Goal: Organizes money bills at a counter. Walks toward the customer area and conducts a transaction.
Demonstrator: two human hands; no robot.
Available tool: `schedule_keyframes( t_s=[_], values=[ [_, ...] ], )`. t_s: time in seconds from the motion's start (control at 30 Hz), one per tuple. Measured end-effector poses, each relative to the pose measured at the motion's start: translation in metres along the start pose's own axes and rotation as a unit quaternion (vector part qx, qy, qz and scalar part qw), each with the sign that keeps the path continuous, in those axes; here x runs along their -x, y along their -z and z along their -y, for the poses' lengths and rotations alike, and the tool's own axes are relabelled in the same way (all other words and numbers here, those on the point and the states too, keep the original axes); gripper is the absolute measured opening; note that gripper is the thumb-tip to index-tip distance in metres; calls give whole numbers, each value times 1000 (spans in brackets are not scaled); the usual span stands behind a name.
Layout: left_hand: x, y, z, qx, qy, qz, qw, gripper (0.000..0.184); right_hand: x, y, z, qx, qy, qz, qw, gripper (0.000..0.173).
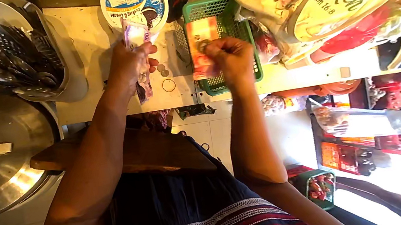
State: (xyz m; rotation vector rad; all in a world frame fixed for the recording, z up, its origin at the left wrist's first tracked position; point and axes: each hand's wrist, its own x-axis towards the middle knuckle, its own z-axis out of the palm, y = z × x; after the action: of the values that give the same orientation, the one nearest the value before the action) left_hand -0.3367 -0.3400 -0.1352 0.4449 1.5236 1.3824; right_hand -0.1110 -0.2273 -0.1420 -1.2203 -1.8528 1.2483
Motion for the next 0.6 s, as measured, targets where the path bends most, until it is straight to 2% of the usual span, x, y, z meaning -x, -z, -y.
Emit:
schedule_keyframes(
  t_s=[0.13,0.3,0.6],
  values=[
    [-1,2,-3,-4,26,-22,999,24,-16,43,-11,80,-90,-22,992,14],
    [2,-5,-1,-34,38,-2,999,23,-30,46,-47,100,-164,5,981,17],
    [1,-3,-2,-26,39,6,999,24,-35,44,-69,132,-133,-1,982,16]
  ],
)
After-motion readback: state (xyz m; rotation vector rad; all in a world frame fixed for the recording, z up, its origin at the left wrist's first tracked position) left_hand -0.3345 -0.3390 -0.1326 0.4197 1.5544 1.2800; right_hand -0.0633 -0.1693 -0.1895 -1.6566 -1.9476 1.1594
